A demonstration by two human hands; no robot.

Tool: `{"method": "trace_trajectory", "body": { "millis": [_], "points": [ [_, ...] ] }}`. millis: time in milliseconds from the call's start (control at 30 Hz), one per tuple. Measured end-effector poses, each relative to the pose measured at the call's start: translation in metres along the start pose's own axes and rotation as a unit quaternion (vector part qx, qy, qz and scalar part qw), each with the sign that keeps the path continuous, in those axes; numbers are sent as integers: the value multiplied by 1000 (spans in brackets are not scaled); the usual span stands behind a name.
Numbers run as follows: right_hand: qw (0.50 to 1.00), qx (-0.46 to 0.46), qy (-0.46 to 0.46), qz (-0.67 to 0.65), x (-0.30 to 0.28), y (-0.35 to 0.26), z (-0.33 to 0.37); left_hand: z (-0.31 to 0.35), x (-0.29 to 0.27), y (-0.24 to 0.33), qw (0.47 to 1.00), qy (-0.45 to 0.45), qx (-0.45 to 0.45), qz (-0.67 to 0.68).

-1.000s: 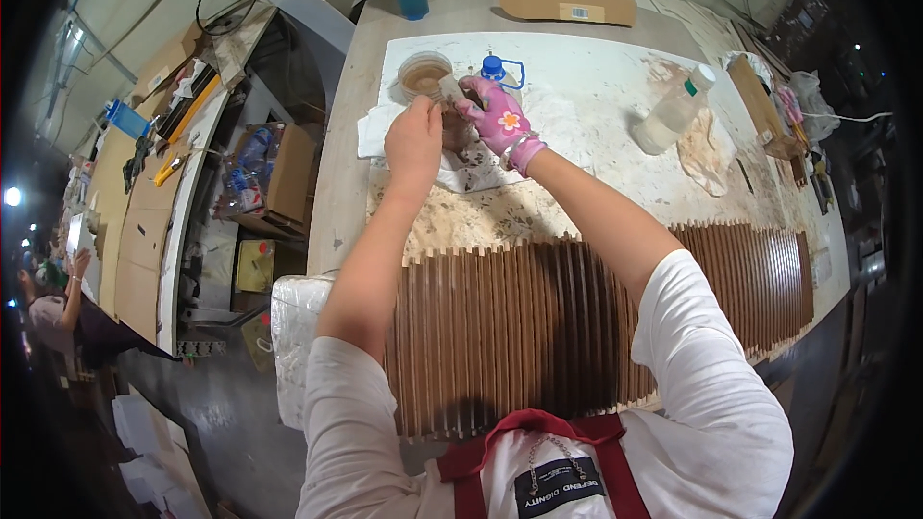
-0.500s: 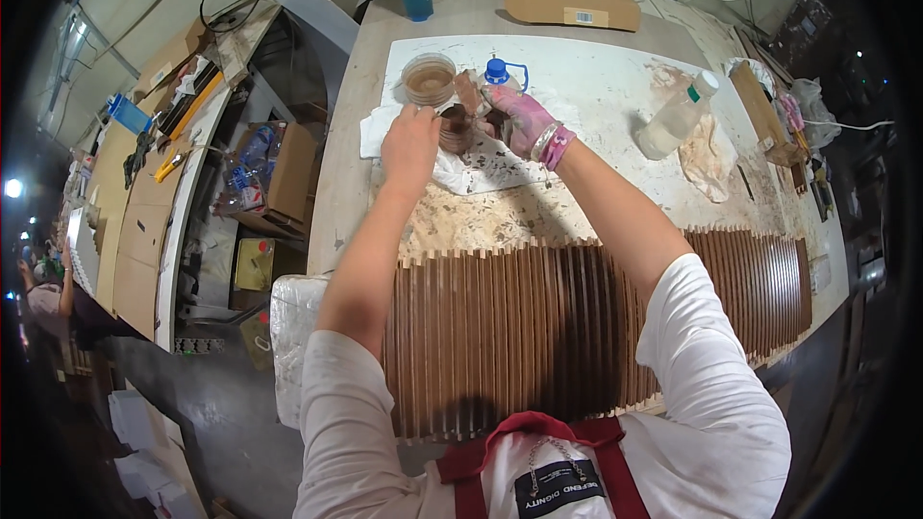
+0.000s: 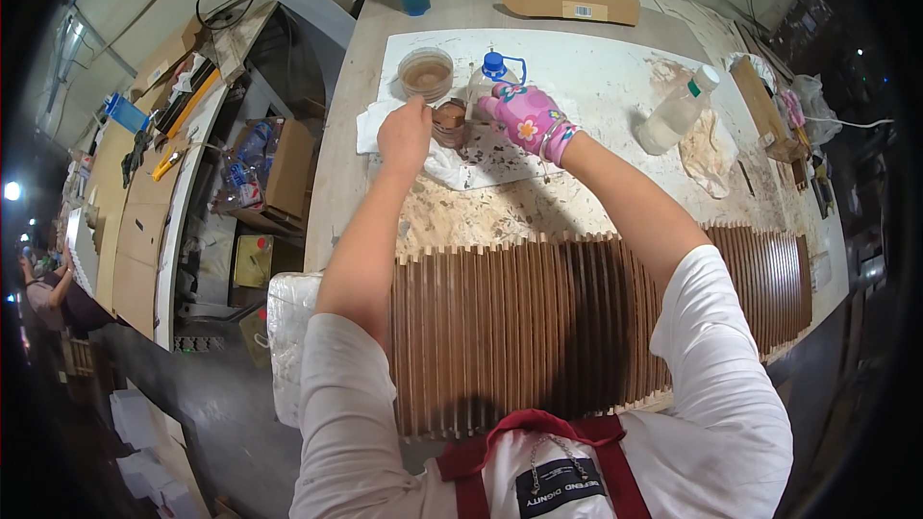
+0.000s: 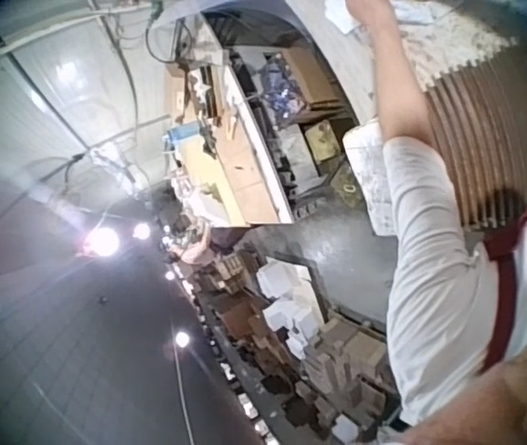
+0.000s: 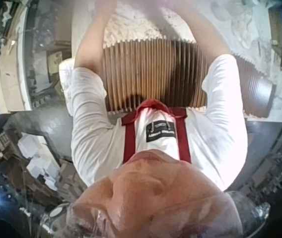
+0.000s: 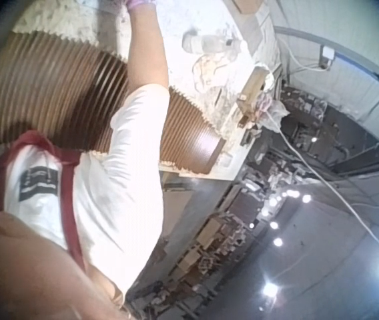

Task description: The person wipes a large assembly of parallel wooden sticks with a white cloth. They then pour a liquid from a bottle into a small container and use a sponge to apply the liquid to the sticks, wiping them down repeatedly.

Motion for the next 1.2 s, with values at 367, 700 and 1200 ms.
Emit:
{"method": "trace_trajectory", "body": {
  "millis": [367, 700, 1200],
  "points": [
    [911, 155, 43, -381, 35, 36, 15, -5, 2, 8, 1000, -17, 4, -6],
    [328, 130, -15, -936, 1, -29, 105, 44, -81, -33, 998, 34, -9, 47],
    [515, 106, -175, -833, -4, -121, 157, 439, -226, 19, 933, 135, -313, 111]
  ]
}}
Point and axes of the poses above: each hand's wrist, its own z-axis away from the middle knuckle, its own x-axis out of the palm, y = z × x, the point moved 1 cm from there along -z, towards the middle knuckle, and after that the axes turned 7 degrees about -z, right-handed, at the moved point
